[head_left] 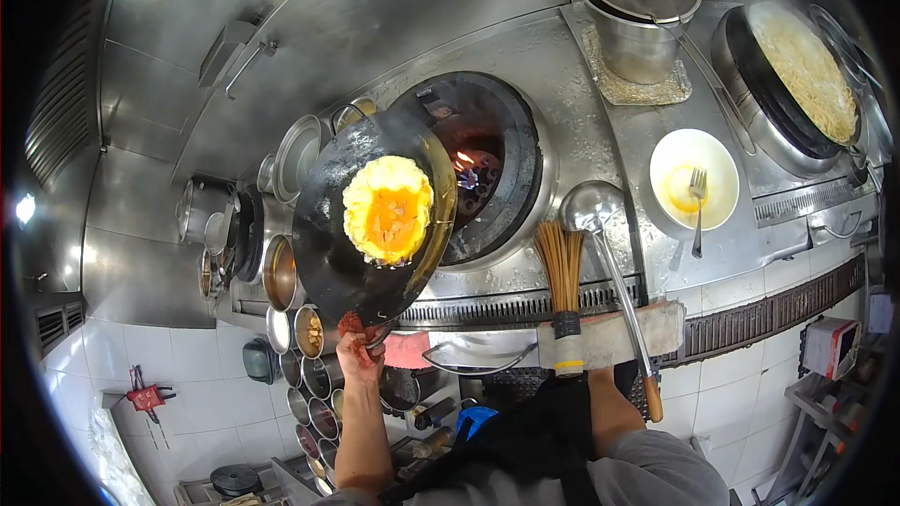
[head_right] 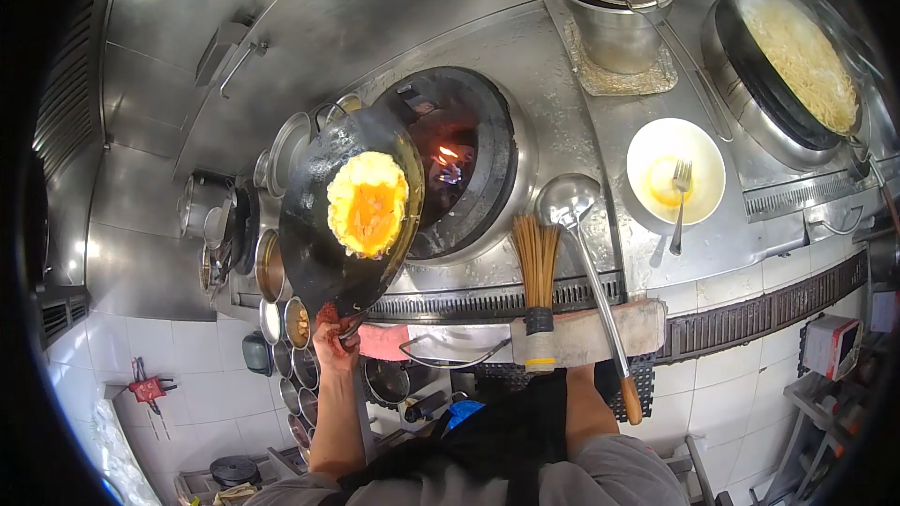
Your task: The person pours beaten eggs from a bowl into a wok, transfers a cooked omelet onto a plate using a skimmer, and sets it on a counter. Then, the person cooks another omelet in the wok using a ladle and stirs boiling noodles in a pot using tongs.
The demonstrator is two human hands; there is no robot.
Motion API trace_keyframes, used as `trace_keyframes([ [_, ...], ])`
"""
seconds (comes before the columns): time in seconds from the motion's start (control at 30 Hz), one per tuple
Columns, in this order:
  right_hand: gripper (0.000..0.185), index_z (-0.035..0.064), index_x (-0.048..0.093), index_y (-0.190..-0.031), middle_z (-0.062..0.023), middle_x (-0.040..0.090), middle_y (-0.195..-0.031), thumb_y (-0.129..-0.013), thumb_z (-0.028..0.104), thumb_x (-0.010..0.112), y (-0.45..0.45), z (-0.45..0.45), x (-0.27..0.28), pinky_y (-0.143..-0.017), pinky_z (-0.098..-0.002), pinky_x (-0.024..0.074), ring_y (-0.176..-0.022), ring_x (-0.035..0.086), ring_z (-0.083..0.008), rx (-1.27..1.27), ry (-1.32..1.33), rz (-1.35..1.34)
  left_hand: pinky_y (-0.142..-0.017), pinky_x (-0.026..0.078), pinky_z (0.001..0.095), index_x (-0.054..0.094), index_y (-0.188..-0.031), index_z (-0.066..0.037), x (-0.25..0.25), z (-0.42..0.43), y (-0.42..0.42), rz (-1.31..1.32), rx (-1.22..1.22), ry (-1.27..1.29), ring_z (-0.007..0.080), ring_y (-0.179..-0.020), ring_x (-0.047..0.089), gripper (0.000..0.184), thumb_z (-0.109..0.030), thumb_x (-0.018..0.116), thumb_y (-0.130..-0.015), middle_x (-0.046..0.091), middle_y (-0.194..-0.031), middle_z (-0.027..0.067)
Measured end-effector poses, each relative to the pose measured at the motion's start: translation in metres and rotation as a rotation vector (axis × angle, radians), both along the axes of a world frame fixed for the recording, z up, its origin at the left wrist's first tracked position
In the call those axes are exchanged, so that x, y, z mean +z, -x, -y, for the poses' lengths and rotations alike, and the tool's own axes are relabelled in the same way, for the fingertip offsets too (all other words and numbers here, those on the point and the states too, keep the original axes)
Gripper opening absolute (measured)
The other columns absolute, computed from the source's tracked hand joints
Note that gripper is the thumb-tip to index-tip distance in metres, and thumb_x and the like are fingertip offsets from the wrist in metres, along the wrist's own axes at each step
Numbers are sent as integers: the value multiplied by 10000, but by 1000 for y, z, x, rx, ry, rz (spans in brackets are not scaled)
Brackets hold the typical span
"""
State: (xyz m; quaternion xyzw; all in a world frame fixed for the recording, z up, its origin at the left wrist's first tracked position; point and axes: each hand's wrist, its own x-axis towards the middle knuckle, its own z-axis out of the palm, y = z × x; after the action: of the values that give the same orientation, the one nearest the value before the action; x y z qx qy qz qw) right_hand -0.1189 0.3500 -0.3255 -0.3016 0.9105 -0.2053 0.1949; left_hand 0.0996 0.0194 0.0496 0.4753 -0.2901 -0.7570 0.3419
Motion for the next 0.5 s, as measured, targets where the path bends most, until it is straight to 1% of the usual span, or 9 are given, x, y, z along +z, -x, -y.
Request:
trace_keyframes([
  [0.13,338,46,574,-1180,-200,623,-1111,-859,151,593,-2,-8,-4,-893,-438,481,-1046,595,-338,91,28,-175,-419,387,213,505,-1146,-39,0,-2,2,-9,-6,27,158,-581,519,447,-104,513,-704,606,-914,186],
  [0.2,331,46,578,-1174,-200,627,-1103,-859,146,593,-7,-27,15,-890,-438,482,-1040,599,-337,186,84,-273,-434,381,221,527,-1114,-5,-15,8,-14,136,34,-70,169,-577,521,426,-126,519,-706,616,-841,172],
  [0.27,356,12,585,-1162,-223,620,-1111,-857,193,620,0,-32,129,-835,-435,506,-1002,607,-386,-94,22,481,-441,378,229,546,-1063,-5,-27,14,-17,155,33,-53,173,-585,528,381,-133,521,-706,616,-812,165],
  [0.3,282,3,620,-1073,-197,629,-891,-851,177,629,-5,-42,156,-705,-411,507,-794,627,-343,-40,180,443,-447,375,236,565,-1013,-5,-31,15,-15,186,37,-28,178,-593,535,338,-141,523,-706,616,-783,157],
  [0.33,217,-6,656,-983,-172,638,-670,-844,161,637,-11,-53,181,-574,-388,508,-586,648,-300,25,333,406,-476,384,253,577,-909,-49,-15,5,9,200,59,82,183,-639,563,216,-129,525,-715,620,-793,127],
  [0.37,191,-22,658,-908,-179,670,-887,-837,155,658,-7,-57,227,-714,-419,521,-791,649,-368,-12,366,519,-476,384,253,577,-909,-49,-30,13,7,169,83,68,183,-639,563,216,-129,525,-715,620,-793,127],
  [0.43,172,-17,647,-956,-188,646,-873,-809,71,647,3,-62,306,-721,-432,513,-779,627,-380,-121,381,334,-526,476,282,558,-912,-51,-73,36,0,-35,12,51,193,-682,608,205,-29,541,-709,602,-837,35],
  [0.47,172,-17,647,-956,-188,646,-873,-809,71,647,12,-68,309,-721,-432,513,-779,627,-380,-98,375,301,-511,460,273,556,-901,-67,-55,30,23,-43,10,43,177,-670,596,194,-23,537,-713,596,-829,27],
  [0.5,246,-4,624,-1025,-195,631,-880,-784,46,647,23,-76,305,-732,-442,507,-790,617,-383,-153,416,101,-496,444,263,553,-890,-84,-33,23,52,-53,5,36,162,-658,584,187,-16,534,-717,590,-820,18],
])
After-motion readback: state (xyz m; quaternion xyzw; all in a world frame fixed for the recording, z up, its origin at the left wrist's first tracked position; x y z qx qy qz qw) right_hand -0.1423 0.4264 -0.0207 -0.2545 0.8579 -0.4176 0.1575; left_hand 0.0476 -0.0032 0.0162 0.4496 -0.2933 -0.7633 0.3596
